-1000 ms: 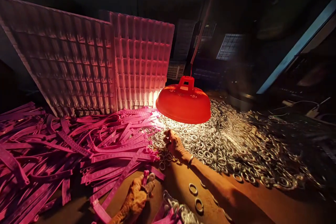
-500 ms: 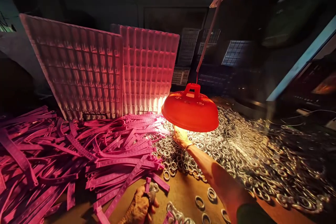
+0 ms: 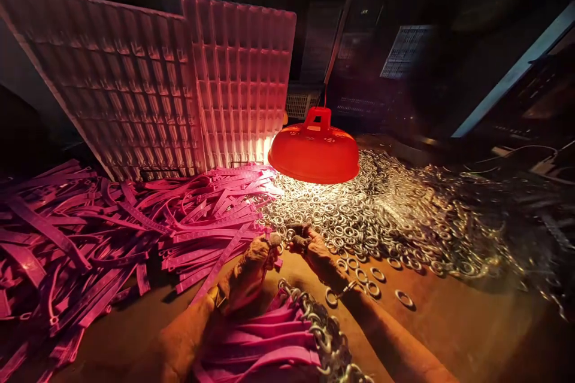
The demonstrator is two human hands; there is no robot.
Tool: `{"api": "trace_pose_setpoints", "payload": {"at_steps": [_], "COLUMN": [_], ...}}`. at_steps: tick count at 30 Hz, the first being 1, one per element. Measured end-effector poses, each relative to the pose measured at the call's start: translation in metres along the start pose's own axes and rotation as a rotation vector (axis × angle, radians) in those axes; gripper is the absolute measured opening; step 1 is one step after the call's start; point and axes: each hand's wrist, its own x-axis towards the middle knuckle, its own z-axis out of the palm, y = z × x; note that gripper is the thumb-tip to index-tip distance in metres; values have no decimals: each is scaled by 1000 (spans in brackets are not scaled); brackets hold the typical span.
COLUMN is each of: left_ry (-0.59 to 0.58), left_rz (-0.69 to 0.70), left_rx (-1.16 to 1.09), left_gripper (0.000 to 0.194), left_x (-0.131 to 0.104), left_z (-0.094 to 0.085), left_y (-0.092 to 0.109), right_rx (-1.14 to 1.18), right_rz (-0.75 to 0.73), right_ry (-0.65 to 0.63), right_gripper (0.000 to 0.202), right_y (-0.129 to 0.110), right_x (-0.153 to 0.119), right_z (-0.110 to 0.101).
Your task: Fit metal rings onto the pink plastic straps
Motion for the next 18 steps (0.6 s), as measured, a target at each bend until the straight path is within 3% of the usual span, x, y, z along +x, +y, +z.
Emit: {"api": "trace_pose_setpoints", "payload": {"at_steps": [3,11,15,18], "left_ry": [-73,-30,-24,13], "left_rz": [-108,-318,-309,-222], "left_rx": [-128,-315,-317,-154], "left_gripper": [32,14,14,19], "left_x": [7,9,8,9], "left_z": [3,-5,-2,1], "left_y": [-4,-15,1,10], "right_rx": [69,-287,-342,-370], "right_rz": [5,-120,-194,-221], "right_ry": [-21,-59,-25,8], "right_gripper": [27,12,3,2], "right_y": [4,-19,-23,-19], "right_x": [-8,-14,-10,-6], "right_z": [11,15,15,16]}}
